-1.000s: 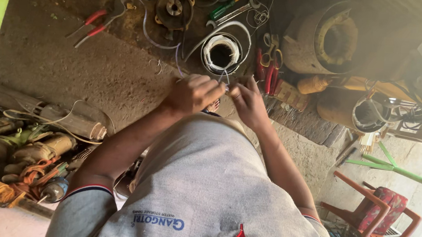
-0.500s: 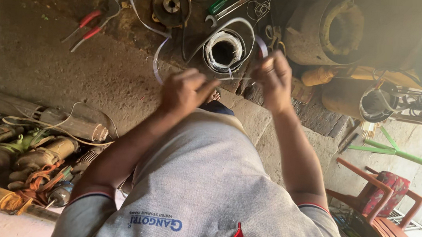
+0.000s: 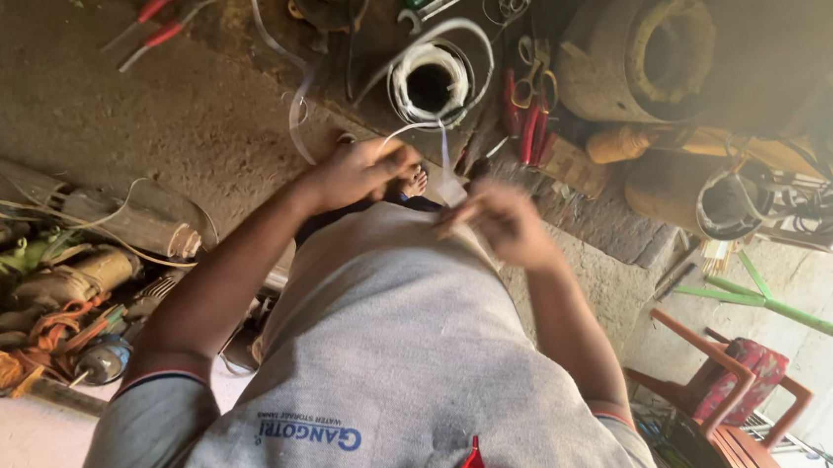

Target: The person strips the ends of a black wire and then winds it around a cylindrical metal core. They use a white string to tie off the wound wire and continue winding additional wire around the core.

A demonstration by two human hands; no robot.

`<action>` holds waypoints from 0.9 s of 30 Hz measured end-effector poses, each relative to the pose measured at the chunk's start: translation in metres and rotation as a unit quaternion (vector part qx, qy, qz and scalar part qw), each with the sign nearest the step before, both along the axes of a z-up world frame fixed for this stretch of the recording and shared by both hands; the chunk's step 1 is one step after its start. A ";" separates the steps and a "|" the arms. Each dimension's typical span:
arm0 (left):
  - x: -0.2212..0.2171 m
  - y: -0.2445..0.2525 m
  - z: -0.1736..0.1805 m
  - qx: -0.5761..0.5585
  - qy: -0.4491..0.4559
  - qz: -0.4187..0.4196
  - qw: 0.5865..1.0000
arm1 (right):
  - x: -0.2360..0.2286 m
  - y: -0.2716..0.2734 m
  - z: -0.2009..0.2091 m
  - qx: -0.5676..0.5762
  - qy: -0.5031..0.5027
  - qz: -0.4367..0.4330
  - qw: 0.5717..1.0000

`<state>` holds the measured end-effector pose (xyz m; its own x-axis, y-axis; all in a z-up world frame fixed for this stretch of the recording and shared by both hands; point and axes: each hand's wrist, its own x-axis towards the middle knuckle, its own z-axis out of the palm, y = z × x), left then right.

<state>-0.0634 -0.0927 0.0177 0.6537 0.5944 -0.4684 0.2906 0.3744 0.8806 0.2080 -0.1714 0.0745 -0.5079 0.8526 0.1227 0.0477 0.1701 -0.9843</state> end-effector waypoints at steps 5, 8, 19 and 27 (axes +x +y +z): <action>0.056 -0.014 -0.011 -0.240 -0.283 0.121 0.921 | 0.003 0.028 -0.004 -0.102 0.096 0.014 0.990; 0.055 -0.033 -0.014 -0.043 -0.167 0.208 0.963 | 0.029 0.049 -0.035 -0.195 -0.203 -0.365 0.888; 0.033 -0.063 0.025 0.366 -0.006 0.263 0.893 | 0.083 0.081 -0.121 -0.133 -0.350 -0.359 0.855; 0.027 -0.060 0.072 0.365 0.061 0.238 0.898 | 0.075 -0.002 -0.076 -0.144 -0.287 -0.251 0.913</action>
<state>-0.0365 -0.1530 0.0901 0.2137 0.9708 0.1091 0.3617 -0.1824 0.9143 0.2826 -0.1730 -0.0015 0.0450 0.9506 -0.3070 0.5698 -0.2769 -0.7737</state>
